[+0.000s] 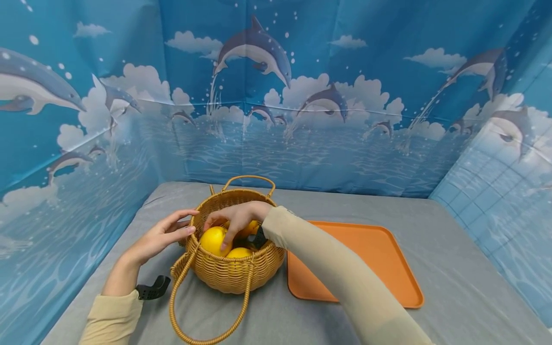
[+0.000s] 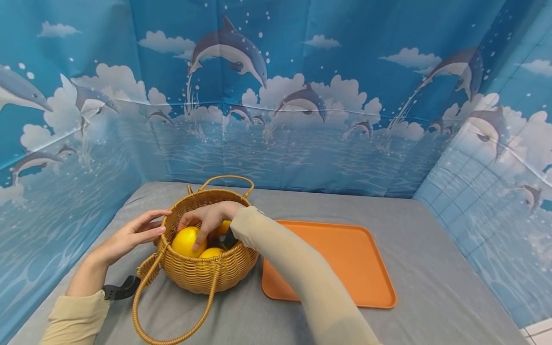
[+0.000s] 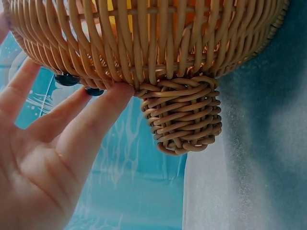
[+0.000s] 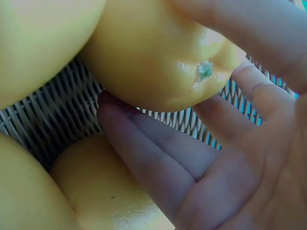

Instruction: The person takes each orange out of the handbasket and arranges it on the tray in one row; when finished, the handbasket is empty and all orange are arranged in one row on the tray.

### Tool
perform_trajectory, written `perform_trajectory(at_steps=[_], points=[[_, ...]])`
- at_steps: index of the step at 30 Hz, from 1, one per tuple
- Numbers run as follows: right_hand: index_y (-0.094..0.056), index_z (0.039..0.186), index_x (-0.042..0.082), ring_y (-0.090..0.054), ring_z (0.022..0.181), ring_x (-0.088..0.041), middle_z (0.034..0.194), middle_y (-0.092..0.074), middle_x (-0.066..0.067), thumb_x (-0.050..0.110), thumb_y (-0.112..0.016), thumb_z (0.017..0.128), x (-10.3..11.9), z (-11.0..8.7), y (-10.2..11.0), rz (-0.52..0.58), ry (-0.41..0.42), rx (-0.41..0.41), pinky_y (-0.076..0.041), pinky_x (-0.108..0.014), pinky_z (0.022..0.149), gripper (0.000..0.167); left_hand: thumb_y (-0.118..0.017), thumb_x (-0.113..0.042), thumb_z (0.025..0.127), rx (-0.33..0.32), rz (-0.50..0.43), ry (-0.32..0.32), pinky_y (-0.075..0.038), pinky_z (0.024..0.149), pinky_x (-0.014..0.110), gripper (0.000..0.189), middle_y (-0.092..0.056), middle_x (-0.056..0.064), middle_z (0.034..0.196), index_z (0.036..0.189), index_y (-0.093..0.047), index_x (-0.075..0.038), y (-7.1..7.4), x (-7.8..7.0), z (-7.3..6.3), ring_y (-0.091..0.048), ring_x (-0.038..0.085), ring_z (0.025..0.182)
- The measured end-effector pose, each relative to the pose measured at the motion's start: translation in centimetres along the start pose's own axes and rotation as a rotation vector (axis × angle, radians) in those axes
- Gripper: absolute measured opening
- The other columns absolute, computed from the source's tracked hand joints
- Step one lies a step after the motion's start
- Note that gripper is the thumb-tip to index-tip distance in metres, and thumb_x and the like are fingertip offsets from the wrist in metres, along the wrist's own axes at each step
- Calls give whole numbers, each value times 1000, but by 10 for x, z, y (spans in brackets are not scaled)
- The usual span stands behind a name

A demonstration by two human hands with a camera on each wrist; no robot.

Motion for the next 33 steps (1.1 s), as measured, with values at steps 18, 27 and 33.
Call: perform_trajectory(at_steps=[18, 27, 33], points=[[-43, 133, 20, -42, 123, -12, 136, -43, 4, 21, -73, 84, 7, -47, 34, 96, 38, -146, -39, -31, 96, 58, -52, -25, 98, -15, -8, 16, -42, 89, 49, 47, -28, 13, 148, 142, -37, -16, 0, 1, 0, -39, 35, 127], [-39, 136, 10, -51, 118, -21, 139, -41, -7, 7, -67, 87, 22, -86, 51, 264, 245, -265, -45, -36, 93, 57, -52, -24, 98, -17, -4, 12, -42, 91, 49, 46, -28, 15, 149, 141, -38, -16, 1, 1, 0, -33, 37, 131], [-37, 138, 15, -56, 111, -33, 142, -38, -7, 9, -67, 87, 12, -121, 60, 411, 314, -431, -46, -46, 90, 59, -51, -22, 98, -8, 2, -11, -38, 95, 54, 46, -27, 17, 149, 141, -37, -11, 0, 1, 0, -23, 40, 136]])
Point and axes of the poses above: each hand's wrist, its own z-axis towards the middle knuckle, its own y-axis out of the back of the hand, x = y × z, the point moved 7 cm from there along z, towards the middle knuckle
